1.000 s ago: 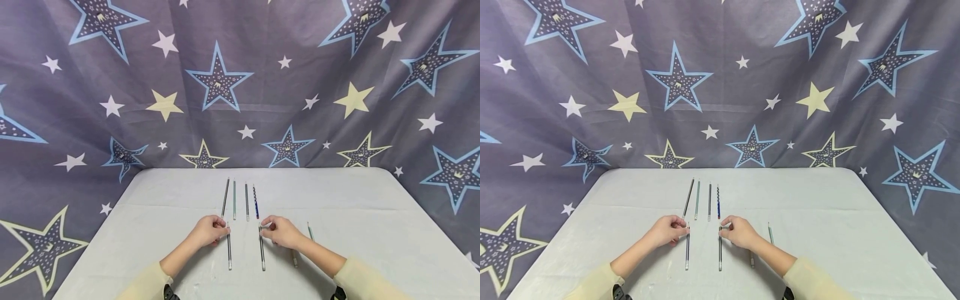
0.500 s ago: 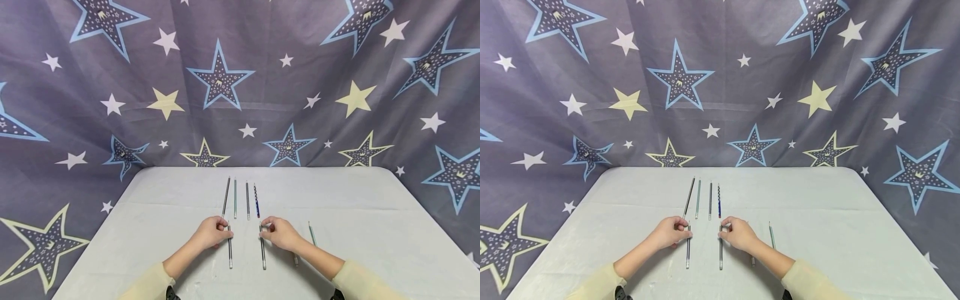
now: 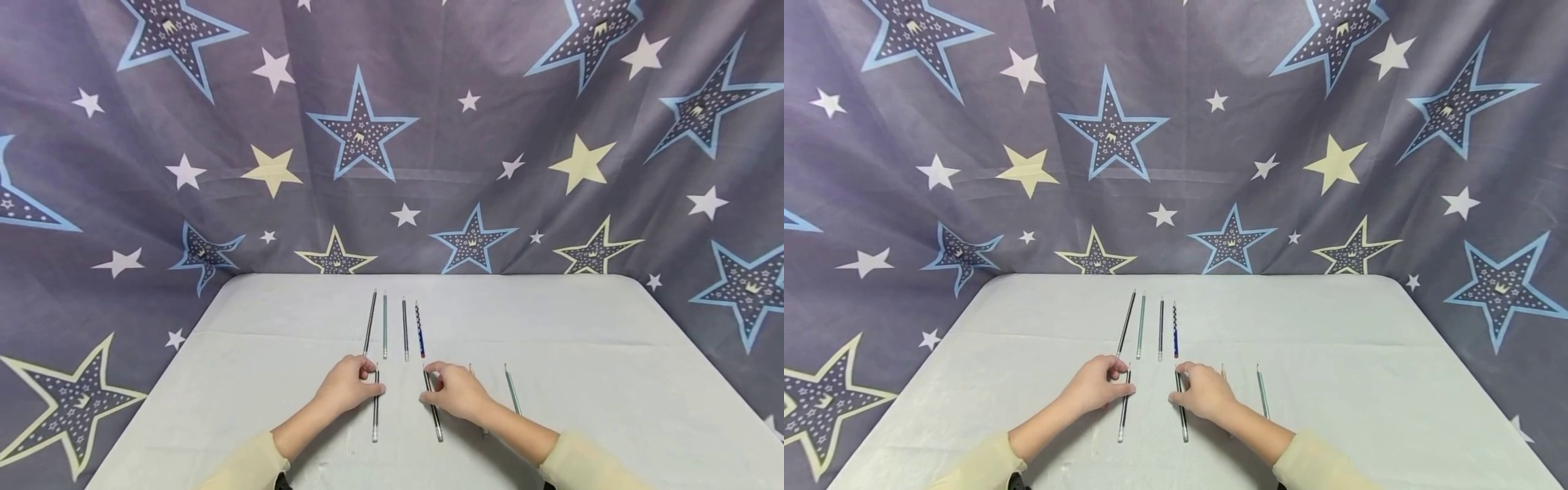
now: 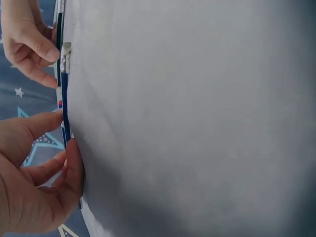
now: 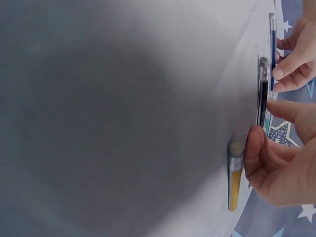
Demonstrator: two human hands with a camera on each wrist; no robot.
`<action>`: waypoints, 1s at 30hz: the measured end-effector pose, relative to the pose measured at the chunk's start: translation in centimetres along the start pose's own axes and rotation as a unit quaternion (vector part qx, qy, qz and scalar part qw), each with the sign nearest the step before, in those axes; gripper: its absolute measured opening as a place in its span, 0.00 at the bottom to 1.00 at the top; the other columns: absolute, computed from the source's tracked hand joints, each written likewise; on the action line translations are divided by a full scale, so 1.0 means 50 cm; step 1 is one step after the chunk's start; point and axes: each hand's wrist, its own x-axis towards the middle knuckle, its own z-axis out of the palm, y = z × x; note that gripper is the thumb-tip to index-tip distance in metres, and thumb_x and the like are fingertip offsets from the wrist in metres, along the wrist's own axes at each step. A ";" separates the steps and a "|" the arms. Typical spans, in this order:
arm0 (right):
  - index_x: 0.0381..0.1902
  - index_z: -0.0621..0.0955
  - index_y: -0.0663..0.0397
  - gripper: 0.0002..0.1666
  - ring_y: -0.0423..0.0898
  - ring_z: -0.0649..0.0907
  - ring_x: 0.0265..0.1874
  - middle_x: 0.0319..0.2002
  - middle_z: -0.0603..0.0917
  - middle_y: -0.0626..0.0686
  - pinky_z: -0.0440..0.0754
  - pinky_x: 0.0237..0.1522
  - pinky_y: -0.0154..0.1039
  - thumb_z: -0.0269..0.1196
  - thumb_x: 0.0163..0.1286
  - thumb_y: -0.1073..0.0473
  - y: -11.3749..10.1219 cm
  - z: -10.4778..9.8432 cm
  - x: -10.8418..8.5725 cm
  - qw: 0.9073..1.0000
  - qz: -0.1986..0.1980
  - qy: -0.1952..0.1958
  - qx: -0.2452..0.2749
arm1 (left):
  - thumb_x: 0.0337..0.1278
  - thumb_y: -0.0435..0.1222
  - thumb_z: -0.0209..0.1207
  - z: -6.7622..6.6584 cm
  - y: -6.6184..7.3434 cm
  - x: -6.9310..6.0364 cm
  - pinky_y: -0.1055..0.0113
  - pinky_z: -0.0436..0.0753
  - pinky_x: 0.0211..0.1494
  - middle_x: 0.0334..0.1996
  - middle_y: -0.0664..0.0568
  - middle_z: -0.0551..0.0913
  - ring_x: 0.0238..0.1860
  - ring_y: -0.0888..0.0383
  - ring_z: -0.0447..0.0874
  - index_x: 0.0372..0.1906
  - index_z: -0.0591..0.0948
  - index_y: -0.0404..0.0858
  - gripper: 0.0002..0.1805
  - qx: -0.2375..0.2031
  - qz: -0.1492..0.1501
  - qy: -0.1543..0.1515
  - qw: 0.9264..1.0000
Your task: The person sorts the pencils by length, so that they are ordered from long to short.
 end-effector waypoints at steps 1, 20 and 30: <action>0.53 0.77 0.63 0.31 0.38 0.72 0.19 0.22 0.77 0.45 0.69 0.19 0.29 0.71 0.52 0.56 0.000 0.001 0.000 1.000 -0.002 0.000 -0.004 | 0.38 0.42 0.71 0.001 -0.001 0.000 0.68 0.71 0.33 0.27 0.53 0.74 0.28 0.60 0.68 0.36 0.81 0.36 0.18 0.007 0.004 0.002 1.000; 0.55 0.75 0.66 0.28 0.39 0.71 0.17 0.21 0.76 0.48 0.70 0.16 0.30 0.65 0.53 0.68 0.004 -0.007 -0.007 0.998 0.005 -0.036 0.055 | 0.42 0.30 0.61 0.001 0.002 -0.002 0.73 0.72 0.24 0.25 0.53 0.73 0.24 0.62 0.68 0.39 0.79 0.33 0.13 -0.047 0.007 -0.021 0.999; 0.48 0.78 0.66 0.22 0.39 0.74 0.17 0.25 0.78 0.50 0.73 0.17 0.31 0.64 0.52 0.68 0.002 -0.017 -0.008 0.996 0.009 -0.051 0.069 | 0.47 0.27 0.57 -0.008 -0.004 -0.001 0.66 0.83 0.19 0.26 0.50 0.75 0.20 0.61 0.74 0.45 0.76 0.29 0.16 -0.196 -0.055 -0.067 0.977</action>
